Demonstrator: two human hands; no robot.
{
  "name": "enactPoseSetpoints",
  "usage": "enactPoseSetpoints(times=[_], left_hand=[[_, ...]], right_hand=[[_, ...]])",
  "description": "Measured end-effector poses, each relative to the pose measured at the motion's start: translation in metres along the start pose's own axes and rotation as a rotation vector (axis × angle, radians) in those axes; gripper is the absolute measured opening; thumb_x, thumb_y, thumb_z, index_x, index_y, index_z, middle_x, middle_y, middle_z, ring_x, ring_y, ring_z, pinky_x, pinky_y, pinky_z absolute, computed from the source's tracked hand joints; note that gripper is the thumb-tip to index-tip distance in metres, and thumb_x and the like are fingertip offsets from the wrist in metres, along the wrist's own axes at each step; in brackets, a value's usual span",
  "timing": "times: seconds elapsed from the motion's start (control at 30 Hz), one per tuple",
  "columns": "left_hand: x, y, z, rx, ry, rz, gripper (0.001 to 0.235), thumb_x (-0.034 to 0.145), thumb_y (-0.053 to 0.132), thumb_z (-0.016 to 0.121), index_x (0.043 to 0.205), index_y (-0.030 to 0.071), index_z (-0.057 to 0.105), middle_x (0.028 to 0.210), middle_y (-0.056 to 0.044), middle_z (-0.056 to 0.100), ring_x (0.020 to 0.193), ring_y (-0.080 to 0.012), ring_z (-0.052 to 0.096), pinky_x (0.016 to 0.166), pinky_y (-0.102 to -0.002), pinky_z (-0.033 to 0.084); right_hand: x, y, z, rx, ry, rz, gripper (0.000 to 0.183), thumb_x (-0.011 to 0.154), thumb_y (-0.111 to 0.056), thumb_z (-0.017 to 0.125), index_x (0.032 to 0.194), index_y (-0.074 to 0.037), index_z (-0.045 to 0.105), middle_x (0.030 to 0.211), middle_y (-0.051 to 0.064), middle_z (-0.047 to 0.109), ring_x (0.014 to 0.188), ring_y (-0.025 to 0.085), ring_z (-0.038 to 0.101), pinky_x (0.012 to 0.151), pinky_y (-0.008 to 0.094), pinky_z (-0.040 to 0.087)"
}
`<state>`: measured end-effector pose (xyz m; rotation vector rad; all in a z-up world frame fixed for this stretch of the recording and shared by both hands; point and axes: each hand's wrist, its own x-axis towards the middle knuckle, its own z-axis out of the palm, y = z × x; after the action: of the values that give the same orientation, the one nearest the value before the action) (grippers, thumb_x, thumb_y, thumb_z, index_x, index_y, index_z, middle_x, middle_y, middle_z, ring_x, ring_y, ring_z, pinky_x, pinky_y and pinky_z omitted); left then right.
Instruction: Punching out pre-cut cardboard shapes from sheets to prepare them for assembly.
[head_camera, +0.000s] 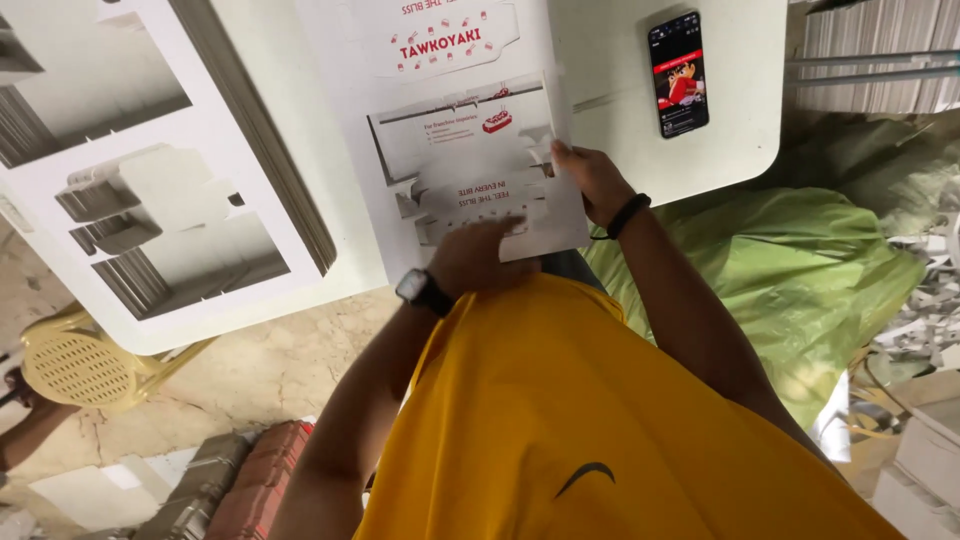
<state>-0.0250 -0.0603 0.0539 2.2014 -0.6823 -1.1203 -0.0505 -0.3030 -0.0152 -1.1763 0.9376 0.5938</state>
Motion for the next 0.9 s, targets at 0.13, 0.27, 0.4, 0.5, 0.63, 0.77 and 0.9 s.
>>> enactPoseSetpoints(times=[0.13,0.27,0.4,0.5,0.63,0.77,0.9], left_hand=[[-0.015,0.000,0.011,0.416,-0.021,0.124,0.047,0.092,0.039,0.068,0.132,0.017,0.057,0.107,-0.007,0.071,0.096,-0.0285,0.074,0.076,-0.042,0.061],[-0.020,0.028,-0.028,0.442,0.065,0.186,0.032,0.094,0.035,0.066,0.119,0.016,0.063,0.098,-0.007,0.072,0.090,-0.0301,0.074,0.077,-0.046,0.060],[-0.012,0.022,-0.048,0.264,-0.061,0.194,0.052,0.086,0.044,0.073,0.129,0.016,0.064,0.103,-0.006,0.074,0.097,-0.0302,0.074,0.081,-0.050,0.059],[-0.018,0.034,-0.069,0.231,-0.119,0.233,0.051,0.087,0.036,0.073,0.130,0.009,0.064,0.106,-0.014,0.074,0.101,-0.0370,0.073,0.083,-0.055,0.058],[-0.025,0.057,-0.101,0.280,-0.197,0.226,0.050,0.090,0.027,0.069,0.133,0.003,0.062,0.110,-0.018,0.074,0.104,-0.0401,0.073,0.088,-0.055,0.057],[-0.024,0.067,-0.123,0.196,-0.186,0.183,0.050,0.089,0.028,0.072,0.132,0.005,0.064,0.111,-0.019,0.074,0.104,-0.0408,0.073,0.086,-0.054,0.058],[-0.033,0.076,-0.142,0.123,-0.161,0.174,0.051,0.089,0.025,0.069,0.134,0.002,0.063,0.114,-0.023,0.073,0.106,-0.0463,0.070,0.087,-0.059,0.057]], right_hand=[[-0.056,-0.025,0.016,0.099,0.170,0.091,0.061,0.099,-0.064,0.050,0.118,-0.010,0.069,0.089,0.005,0.067,0.074,0.018,0.064,0.062,0.027,0.052],[-0.022,0.106,-0.029,0.447,0.487,-0.049,0.042,0.097,-0.046,0.068,0.114,-0.007,0.071,0.085,0.023,0.070,0.070,0.027,0.066,0.059,0.037,0.059],[-0.027,0.176,-0.003,0.714,0.429,0.175,0.025,0.087,-0.018,0.076,0.102,-0.001,0.065,0.082,0.017,0.065,0.068,0.029,0.070,0.060,0.043,0.063],[-0.049,0.159,0.046,0.690,0.260,0.222,0.025,0.084,-0.018,0.077,0.103,-0.004,0.068,0.087,0.009,0.065,0.076,0.027,0.071,0.068,0.045,0.065],[-0.044,0.140,0.074,0.722,0.272,0.212,0.031,0.079,-0.024,0.081,0.096,-0.003,0.066,0.086,0.009,0.065,0.076,0.027,0.069,0.068,0.044,0.065],[-0.067,0.095,0.106,0.767,0.287,0.131,0.034,0.082,-0.025,0.080,0.101,-0.003,0.064,0.092,0.012,0.065,0.079,0.033,0.070,0.067,0.050,0.065],[-0.032,0.116,0.112,0.786,0.341,0.126,0.045,0.080,-0.023,0.082,0.115,-0.007,0.057,0.091,0.008,0.059,0.083,0.032,0.068,0.074,0.056,0.063]])
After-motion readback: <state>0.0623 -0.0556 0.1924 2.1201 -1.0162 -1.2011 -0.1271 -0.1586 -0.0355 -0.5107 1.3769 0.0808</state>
